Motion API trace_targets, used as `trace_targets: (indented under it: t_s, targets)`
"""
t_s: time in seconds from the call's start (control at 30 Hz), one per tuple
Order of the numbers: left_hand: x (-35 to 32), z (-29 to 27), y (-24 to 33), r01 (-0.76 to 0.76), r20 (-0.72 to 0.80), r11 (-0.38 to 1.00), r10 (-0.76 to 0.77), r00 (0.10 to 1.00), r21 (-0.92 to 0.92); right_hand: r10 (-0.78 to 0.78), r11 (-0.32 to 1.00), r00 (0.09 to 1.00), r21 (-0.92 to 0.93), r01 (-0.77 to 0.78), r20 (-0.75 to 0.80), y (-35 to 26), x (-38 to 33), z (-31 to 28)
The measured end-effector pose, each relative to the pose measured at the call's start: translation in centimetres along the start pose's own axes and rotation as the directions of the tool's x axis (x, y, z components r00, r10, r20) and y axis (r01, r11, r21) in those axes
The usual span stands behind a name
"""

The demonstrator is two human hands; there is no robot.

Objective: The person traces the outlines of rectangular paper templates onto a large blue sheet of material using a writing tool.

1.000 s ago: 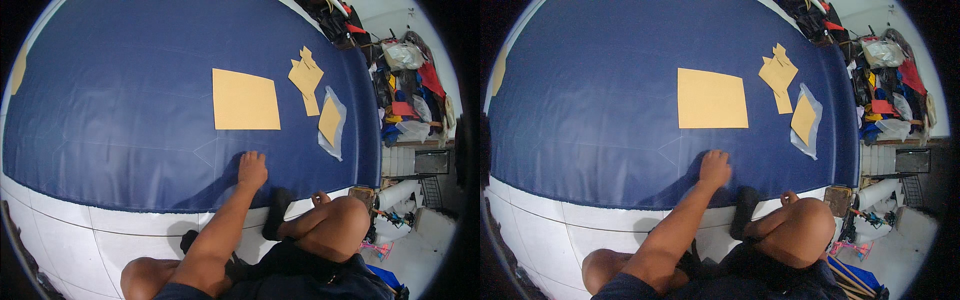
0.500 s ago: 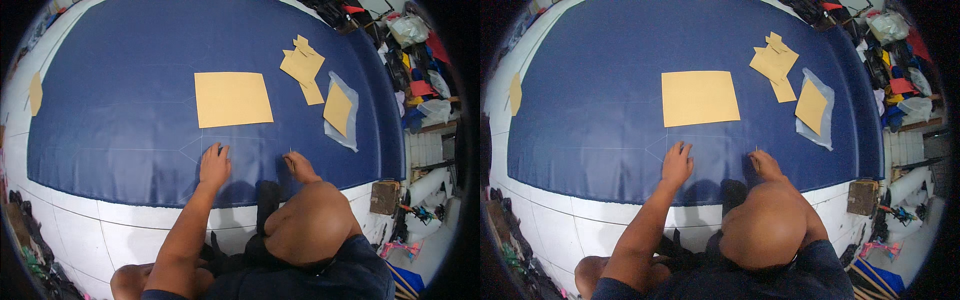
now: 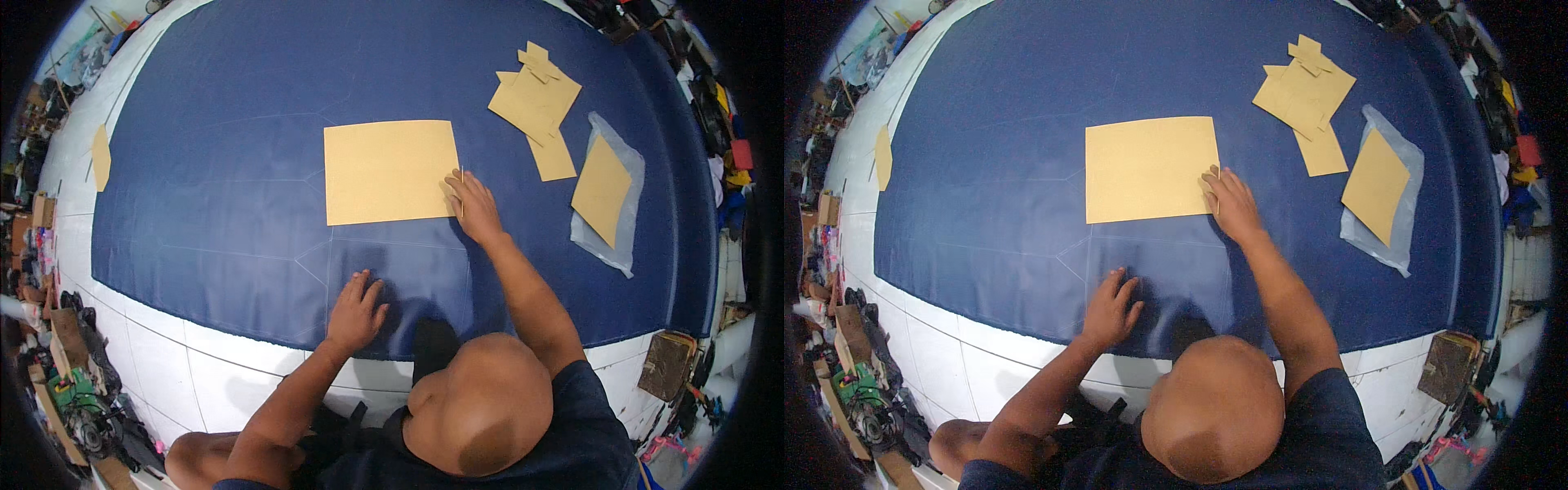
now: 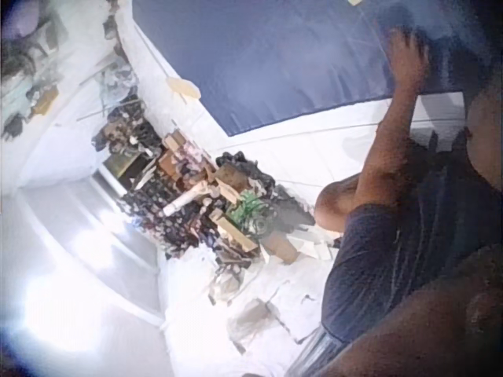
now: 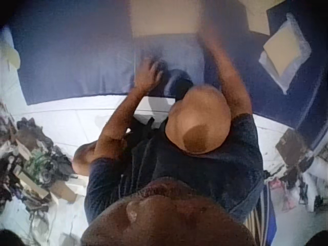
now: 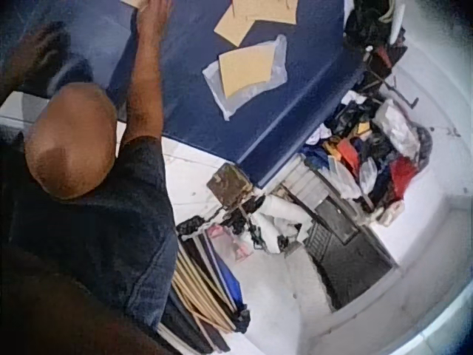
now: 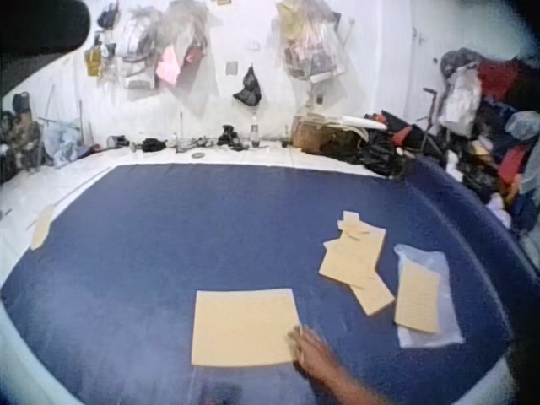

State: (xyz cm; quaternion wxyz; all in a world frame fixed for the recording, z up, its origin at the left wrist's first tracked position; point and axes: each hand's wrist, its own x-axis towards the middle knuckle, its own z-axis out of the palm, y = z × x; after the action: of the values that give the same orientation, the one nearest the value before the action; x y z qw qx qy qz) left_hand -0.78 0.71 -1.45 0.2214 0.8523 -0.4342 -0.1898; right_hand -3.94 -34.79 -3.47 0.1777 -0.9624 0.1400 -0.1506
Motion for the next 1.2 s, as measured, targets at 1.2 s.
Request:
trace_targets:
  t_s: [1.2]
  targets:
    - [11.6,4.2,-1.6,0.208,-0.416,0.977,-0.171,0.893,0.046,0.183,0.98,0.975,-0.107,-0.17,0.127,-0.1,-7.7,1.9]
